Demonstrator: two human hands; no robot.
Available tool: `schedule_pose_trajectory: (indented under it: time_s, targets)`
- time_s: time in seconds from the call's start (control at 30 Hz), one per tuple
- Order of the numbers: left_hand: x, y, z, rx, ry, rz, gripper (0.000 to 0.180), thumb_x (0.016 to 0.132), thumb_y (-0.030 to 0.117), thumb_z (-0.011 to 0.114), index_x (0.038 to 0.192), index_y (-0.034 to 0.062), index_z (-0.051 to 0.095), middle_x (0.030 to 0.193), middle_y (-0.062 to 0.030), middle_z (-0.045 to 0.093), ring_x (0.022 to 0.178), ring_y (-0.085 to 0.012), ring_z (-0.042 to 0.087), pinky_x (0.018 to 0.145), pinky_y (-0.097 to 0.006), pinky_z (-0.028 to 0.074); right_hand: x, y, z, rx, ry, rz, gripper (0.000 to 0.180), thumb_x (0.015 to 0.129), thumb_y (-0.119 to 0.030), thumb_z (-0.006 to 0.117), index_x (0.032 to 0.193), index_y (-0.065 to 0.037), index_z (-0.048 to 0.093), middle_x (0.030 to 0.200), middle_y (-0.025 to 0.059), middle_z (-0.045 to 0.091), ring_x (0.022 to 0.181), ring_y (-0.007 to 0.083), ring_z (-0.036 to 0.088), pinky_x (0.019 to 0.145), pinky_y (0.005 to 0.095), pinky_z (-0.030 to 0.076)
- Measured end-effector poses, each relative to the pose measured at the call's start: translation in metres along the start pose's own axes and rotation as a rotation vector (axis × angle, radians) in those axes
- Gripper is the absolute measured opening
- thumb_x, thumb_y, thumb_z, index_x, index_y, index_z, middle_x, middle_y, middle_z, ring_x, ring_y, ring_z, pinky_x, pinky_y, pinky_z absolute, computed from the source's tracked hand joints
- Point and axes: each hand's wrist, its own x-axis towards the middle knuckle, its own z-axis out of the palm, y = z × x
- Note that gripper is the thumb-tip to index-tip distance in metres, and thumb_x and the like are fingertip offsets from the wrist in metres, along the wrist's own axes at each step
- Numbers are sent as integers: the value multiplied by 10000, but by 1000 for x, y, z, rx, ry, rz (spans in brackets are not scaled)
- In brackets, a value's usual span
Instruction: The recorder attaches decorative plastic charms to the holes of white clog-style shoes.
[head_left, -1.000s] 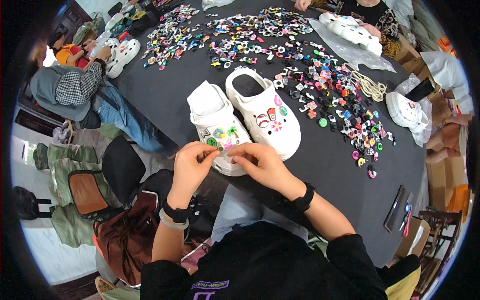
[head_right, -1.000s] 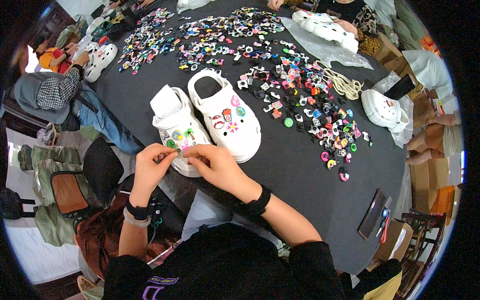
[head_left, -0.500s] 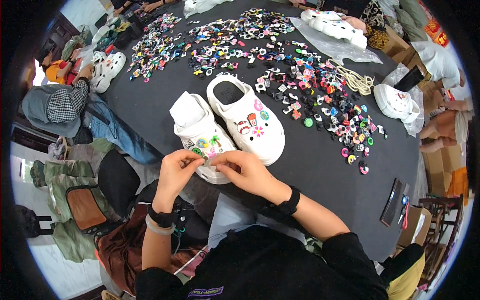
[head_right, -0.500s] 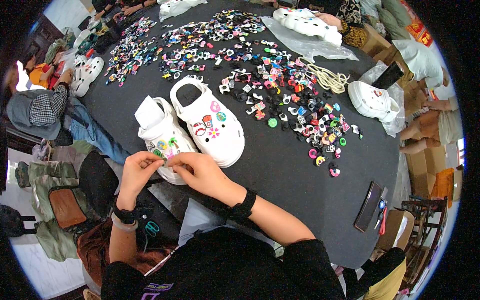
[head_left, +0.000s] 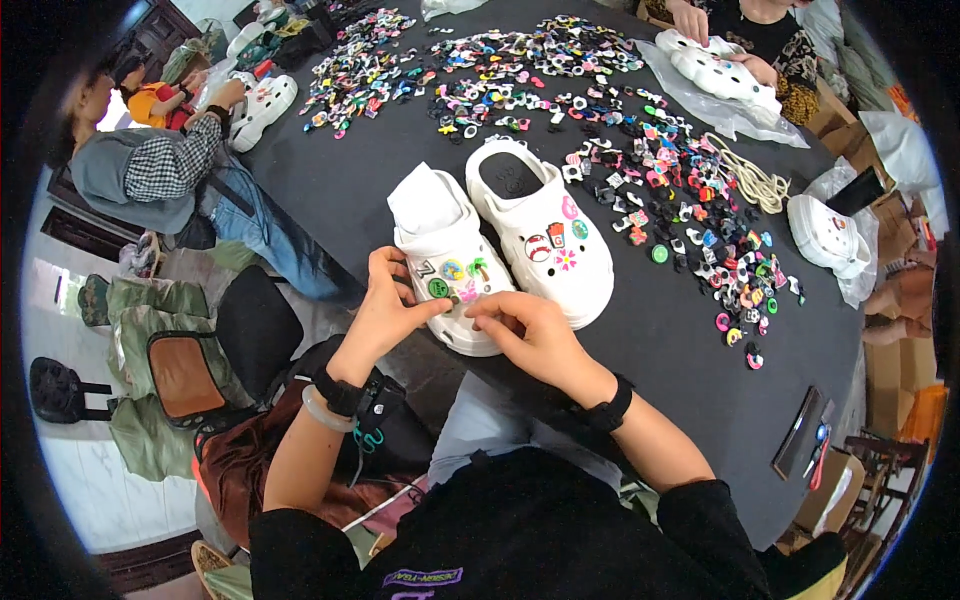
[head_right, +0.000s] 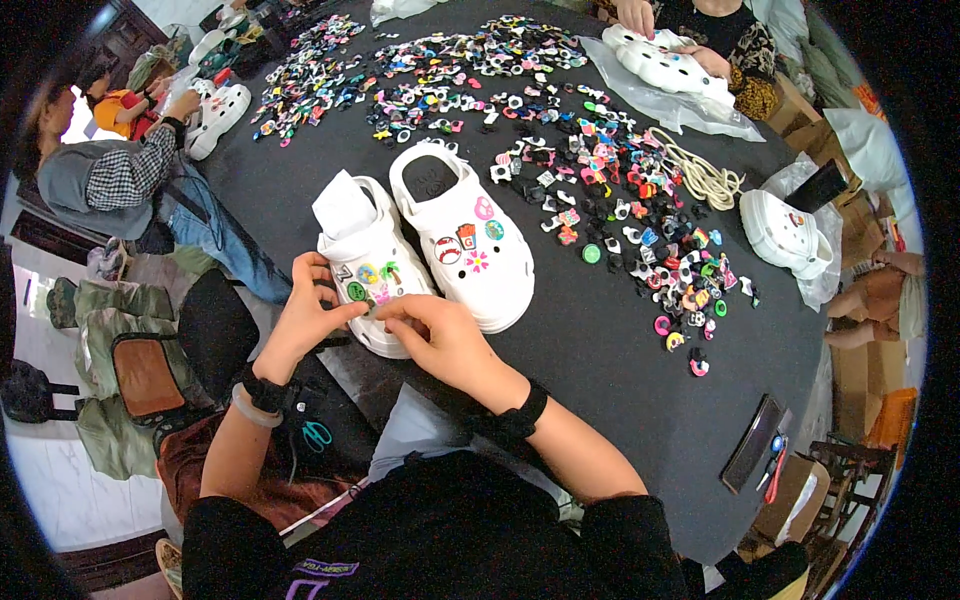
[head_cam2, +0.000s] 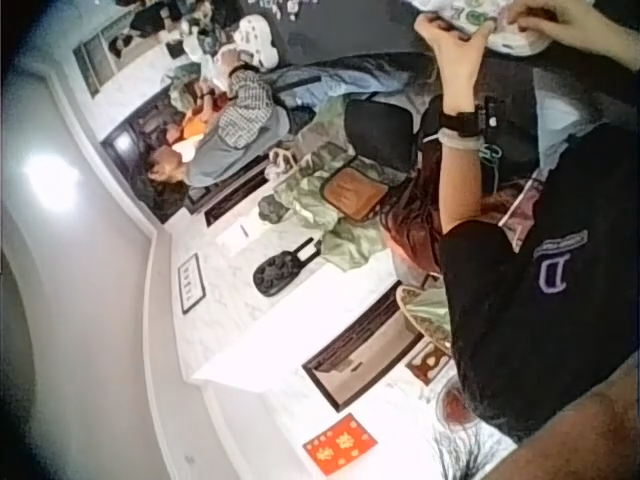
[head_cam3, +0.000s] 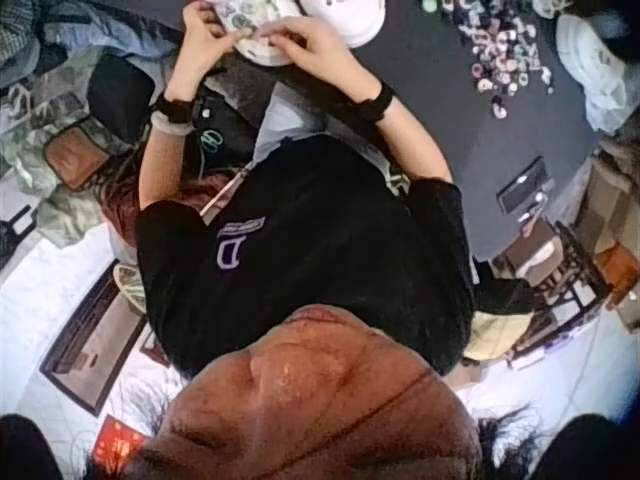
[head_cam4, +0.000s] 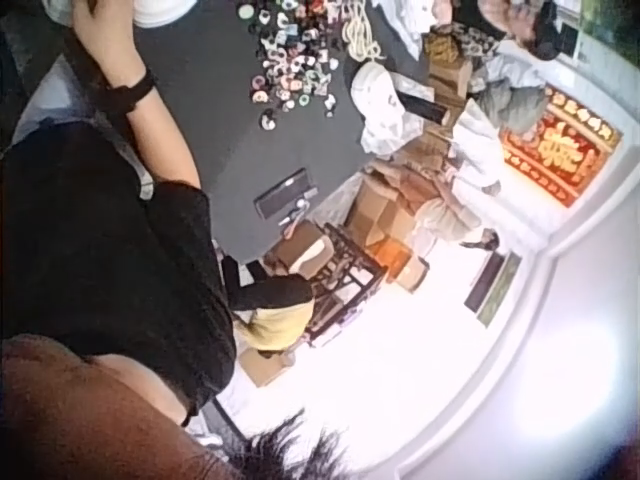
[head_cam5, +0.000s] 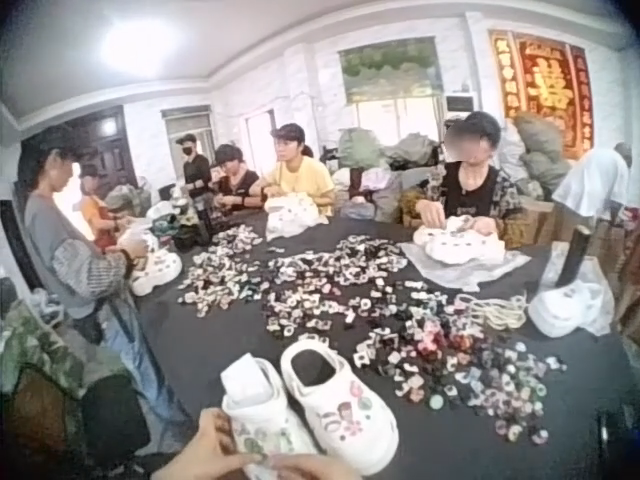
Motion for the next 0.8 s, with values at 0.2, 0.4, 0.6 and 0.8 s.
schedule_pose_trajectory:
  time_s: [0.2, 0.4, 0.6, 0.8]
  targets:
    - [6, 17, -1, 3, -44, -99, 790, 698, 81, 790, 1200, -16, 188, 1084, -186, 442, 798, -161, 612, 592, -257, 532, 1, -2, -2, 13, -20, 13, 150, 846, -62, 606, 982, -28, 656, 797, 97, 656, 588, 153, 579, 557, 283, 466]
    - [2, 11, 10, -46, 0, 57, 734, 727, -15, 733, 1203, 0, 174, 1113, -175, 411, 868, -195, 609, 639, -262, 530, 2, 0, -2, -5, -13, 7, 142, 840, -59, 610, 972, -31, 654, 783, 89, 649, 574, 152, 569, 539, 282, 455]
    - [-4, 1, 21, -113, 92, 46, 748, 738, -25, 718, 1232, 32, 159, 1118, -154, 369, 978, -208, 561, 739, -280, 519, 3, 2, -1, -35, -17, 8, 133, 838, -62, 616, 962, -33, 655, 768, 88, 640, 565, 149, 561, 530, 276, 447]
    - [-2, -22, 26, -343, 120, -25, 798, 736, 64, 754, 1286, 6, 178, 1189, -164, 379, 916, -183, 518, 717, -293, 478, 1, 4, 0, -20, -8, -4, 142, 843, -65, 640, 977, -33, 674, 756, 10, 641, 566, 36, 479, 520, 208, 389]
